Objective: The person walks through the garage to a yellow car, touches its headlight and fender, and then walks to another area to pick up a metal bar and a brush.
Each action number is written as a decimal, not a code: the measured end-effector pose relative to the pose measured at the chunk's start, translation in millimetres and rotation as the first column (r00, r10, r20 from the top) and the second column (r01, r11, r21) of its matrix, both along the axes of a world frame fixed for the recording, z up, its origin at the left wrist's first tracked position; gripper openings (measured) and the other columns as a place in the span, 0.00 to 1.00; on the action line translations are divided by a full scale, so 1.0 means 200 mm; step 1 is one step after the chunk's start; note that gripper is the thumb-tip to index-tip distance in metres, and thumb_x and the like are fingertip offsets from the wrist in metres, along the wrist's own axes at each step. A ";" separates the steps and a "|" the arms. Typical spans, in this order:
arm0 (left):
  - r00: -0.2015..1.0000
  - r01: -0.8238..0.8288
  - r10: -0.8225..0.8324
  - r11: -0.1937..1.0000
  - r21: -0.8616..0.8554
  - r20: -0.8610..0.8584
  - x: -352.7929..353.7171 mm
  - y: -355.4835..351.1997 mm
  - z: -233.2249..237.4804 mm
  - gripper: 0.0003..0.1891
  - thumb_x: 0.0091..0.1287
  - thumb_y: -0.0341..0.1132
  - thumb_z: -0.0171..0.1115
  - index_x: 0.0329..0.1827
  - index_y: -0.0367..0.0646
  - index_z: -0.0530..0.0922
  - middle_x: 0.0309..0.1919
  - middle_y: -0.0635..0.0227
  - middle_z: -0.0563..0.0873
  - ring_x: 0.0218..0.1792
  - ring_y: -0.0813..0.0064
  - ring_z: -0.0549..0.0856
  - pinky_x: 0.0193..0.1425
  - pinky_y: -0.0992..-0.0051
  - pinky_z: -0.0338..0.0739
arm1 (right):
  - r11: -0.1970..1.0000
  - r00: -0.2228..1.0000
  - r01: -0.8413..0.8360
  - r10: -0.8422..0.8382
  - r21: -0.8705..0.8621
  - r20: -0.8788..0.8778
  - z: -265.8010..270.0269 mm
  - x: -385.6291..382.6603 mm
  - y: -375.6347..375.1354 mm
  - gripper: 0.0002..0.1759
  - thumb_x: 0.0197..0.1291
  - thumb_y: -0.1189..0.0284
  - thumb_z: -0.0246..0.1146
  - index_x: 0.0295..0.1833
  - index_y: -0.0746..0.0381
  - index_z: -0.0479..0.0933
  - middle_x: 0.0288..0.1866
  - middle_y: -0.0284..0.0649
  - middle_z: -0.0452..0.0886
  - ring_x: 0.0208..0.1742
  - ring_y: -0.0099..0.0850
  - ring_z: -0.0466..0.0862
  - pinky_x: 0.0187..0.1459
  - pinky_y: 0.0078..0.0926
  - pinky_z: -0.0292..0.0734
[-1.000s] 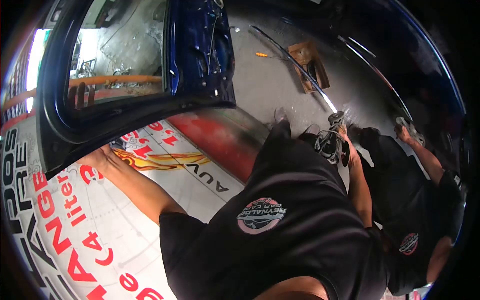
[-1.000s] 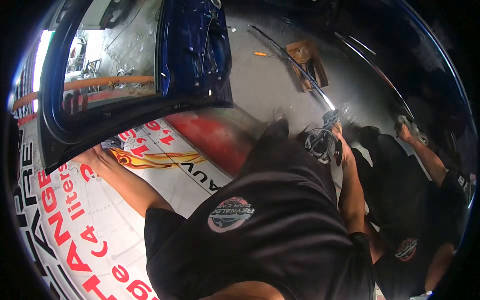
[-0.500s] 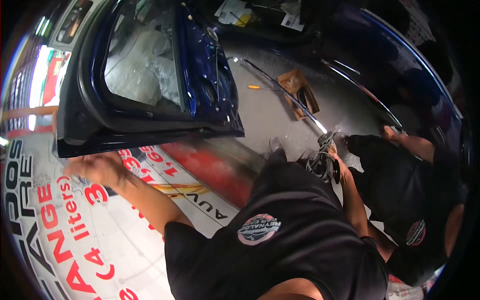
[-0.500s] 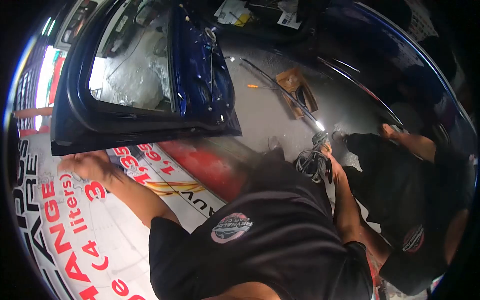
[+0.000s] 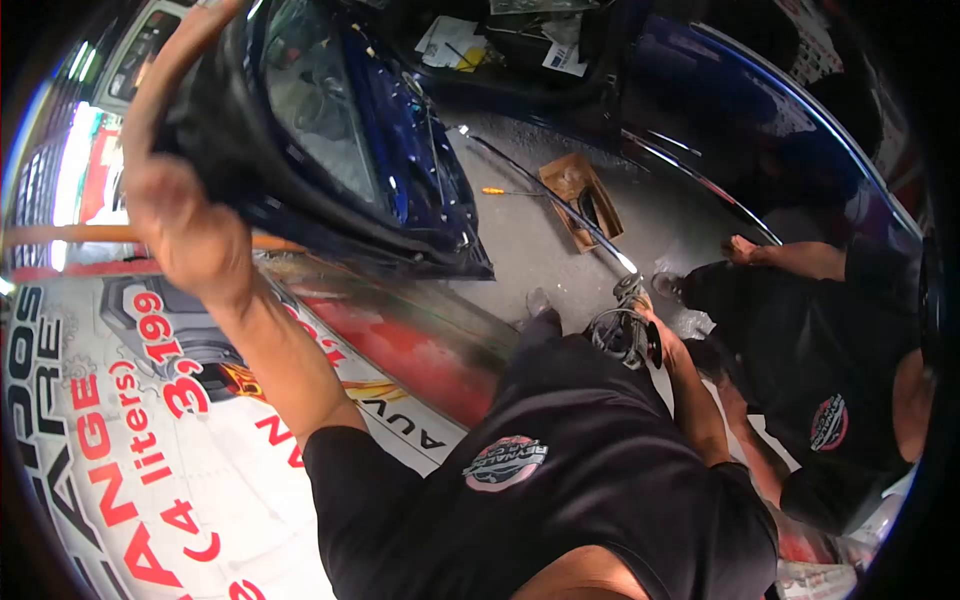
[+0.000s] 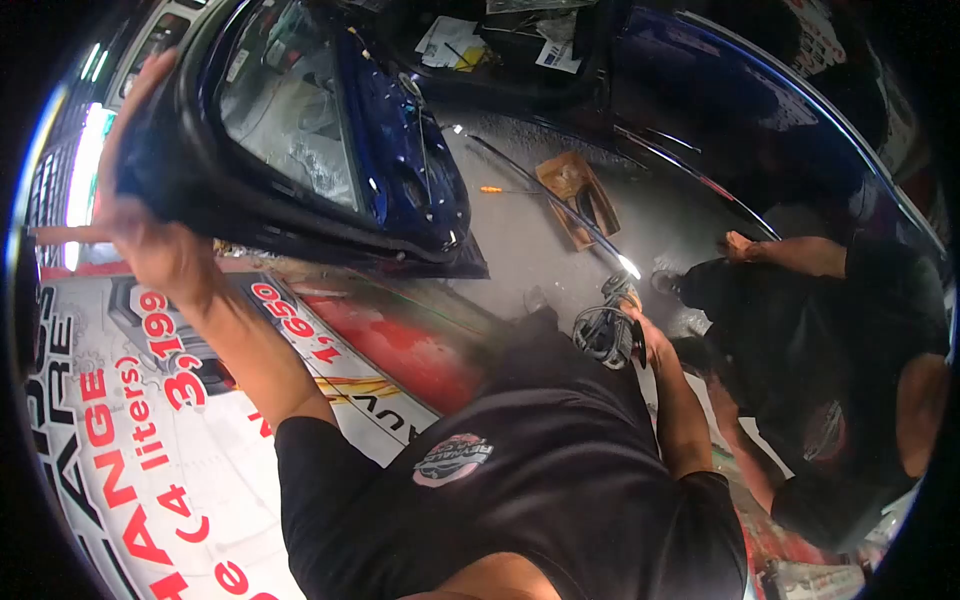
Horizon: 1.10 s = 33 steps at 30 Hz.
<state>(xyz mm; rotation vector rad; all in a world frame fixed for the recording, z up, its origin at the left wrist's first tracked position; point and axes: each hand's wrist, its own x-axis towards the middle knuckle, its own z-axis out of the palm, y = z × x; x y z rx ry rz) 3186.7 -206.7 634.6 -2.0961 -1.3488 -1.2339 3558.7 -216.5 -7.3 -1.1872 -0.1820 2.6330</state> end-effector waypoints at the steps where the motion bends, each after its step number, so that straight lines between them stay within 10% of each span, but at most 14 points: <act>1: 0.998 -0.010 0.013 0.999 0.043 -0.054 -0.09 -0.10 0.07 0.45 0.74 0.68 0.41 0.64 0.25 0.73 0.65 0.40 0.77 0.68 0.51 0.76 0.76 0.58 0.64 | 1.000 0.999 -0.021 0.021 0.015 0.025 0.14 -0.04 -0.06 0.22 0.68 0.52 0.63 0.51 0.61 0.82 0.38 0.35 0.88 0.32 0.28 0.87 0.35 0.31 0.86; 3: 0.993 0.051 -0.048 0.998 0.029 -0.107 -0.11 -0.07 0.08 0.37 0.79 0.59 0.41 0.63 0.25 0.74 0.62 0.42 0.79 0.65 0.55 0.79 0.73 0.60 0.66 | 0.995 0.993 -0.084 0.080 0.046 0.082 0.21 -0.04 -0.07 0.22 0.70 0.51 0.61 0.50 0.60 0.82 0.39 0.35 0.88 0.35 0.29 0.88 0.37 0.31 0.86; 6: 0.984 -0.177 0.177 0.983 0.046 0.011 -0.13 -0.07 0.07 0.25 0.83 0.48 0.44 0.50 0.32 0.81 0.32 0.69 0.80 0.39 0.71 0.80 0.55 0.75 0.71 | 0.982 0.972 -0.167 0.150 0.083 0.181 0.28 -0.15 -0.07 0.22 0.72 0.50 0.57 0.51 0.58 0.82 0.38 0.33 0.87 0.32 0.27 0.86 0.34 0.26 0.82; 7: 0.982 -0.082 0.087 0.996 -0.037 0.170 -0.16 -0.04 0.07 0.23 0.76 0.52 0.57 0.55 0.38 0.80 0.49 0.56 0.84 0.56 0.62 0.82 0.64 0.63 0.71 | 0.987 0.980 -0.127 0.110 0.096 0.164 0.32 -0.18 -0.07 0.24 0.69 0.49 0.60 0.50 0.60 0.83 0.41 0.36 0.89 0.36 0.30 0.88 0.40 0.31 0.86; 9: 0.970 0.230 -0.228 0.973 0.018 -0.089 -0.12 0.08 0.11 0.25 0.76 0.54 0.56 0.53 0.37 0.83 0.30 0.73 0.82 0.30 0.84 0.76 0.35 0.80 0.70 | 0.989 0.980 -0.120 0.103 0.092 0.173 0.17 -0.22 -0.08 0.25 0.68 0.47 0.61 0.49 0.60 0.83 0.41 0.36 0.89 0.36 0.31 0.88 0.42 0.30 0.85; 10: 0.934 0.347 -0.348 0.938 0.022 0.086 -0.04 0.11 0.10 0.25 0.77 0.55 0.54 0.51 0.37 0.82 0.27 0.76 0.77 0.27 0.85 0.70 0.33 0.81 0.65 | 0.983 0.981 -0.145 0.129 0.108 0.142 0.13 -0.25 -0.08 0.25 0.67 0.47 0.62 0.49 0.60 0.83 0.41 0.36 0.89 0.36 0.30 0.88 0.43 0.30 0.84; 11: 0.889 0.457 -0.428 0.851 -0.258 0.164 -0.03 0.02 0.17 0.28 0.77 0.58 0.52 0.50 0.38 0.82 0.31 0.73 0.79 0.32 0.84 0.74 0.39 0.80 0.70 | 0.977 0.981 -0.175 0.162 0.122 0.111 0.10 -0.27 -0.08 0.25 0.67 0.47 0.63 0.49 0.59 0.84 0.41 0.37 0.89 0.36 0.30 0.88 0.44 0.30 0.84; 13: 0.969 0.219 -0.204 0.970 -0.102 0.142 0.10 -0.03 0.16 0.28 0.74 0.57 0.58 0.61 0.39 0.78 0.40 0.59 0.83 0.39 0.68 0.83 0.46 0.70 0.78 | 0.969 0.968 -0.243 0.239 0.051 0.077 0.12 -0.33 -0.08 0.23 0.72 0.53 0.57 0.59 0.60 0.79 0.49 0.37 0.87 0.48 0.32 0.87 0.48 0.28 0.84; 23: 0.971 0.222 -0.153 0.866 0.448 -0.185 -0.35 0.18 -0.15 0.38 0.59 0.68 0.63 0.67 0.53 0.78 0.66 0.50 0.73 0.69 0.50 0.70 0.69 0.49 0.66 | 0.920 0.919 -0.383 0.370 0.080 0.139 0.30 -0.88 -0.08 0.22 0.71 0.56 0.59 0.62 0.60 0.78 0.53 0.37 0.84 0.52 0.32 0.85 0.52 0.28 0.81; 25: 0.986 0.168 -0.153 0.926 0.337 -0.071 -0.35 0.05 -0.27 0.35 0.53 0.62 0.71 0.66 0.69 0.77 0.69 0.50 0.68 0.72 0.42 0.65 0.67 0.39 0.66 | 0.905 0.906 -0.415 0.401 0.094 0.138 0.29 -0.93 -0.03 0.22 0.71 0.57 0.60 0.62 0.60 0.77 0.54 0.37 0.83 0.52 0.31 0.85 0.53 0.29 0.80; 29: 0.988 0.019 -0.053 0.975 0.222 0.148 -0.23 0.01 -0.50 0.39 0.53 0.60 0.73 0.71 0.70 0.70 0.70 0.47 0.67 0.70 0.29 0.63 0.67 0.27 0.61 | 0.882 0.890 -0.448 0.423 0.146 0.174 0.30 -0.89 0.05 0.23 0.70 0.58 0.60 0.63 0.59 0.77 0.56 0.37 0.82 0.54 0.31 0.84 0.55 0.29 0.79; 33: 0.986 -0.065 0.033 0.978 0.196 0.165 -0.19 0.06 -0.49 0.37 0.57 0.55 0.72 0.71 0.77 0.67 0.72 0.46 0.64 0.71 0.23 0.61 0.67 0.21 0.56 | 0.854 0.953 -0.231 0.102 0.465 0.285 1.23 -0.20 0.46 0.23 0.69 0.59 0.61 0.64 0.59 0.76 0.57 0.37 0.81 0.55 0.31 0.83 0.56 0.29 0.77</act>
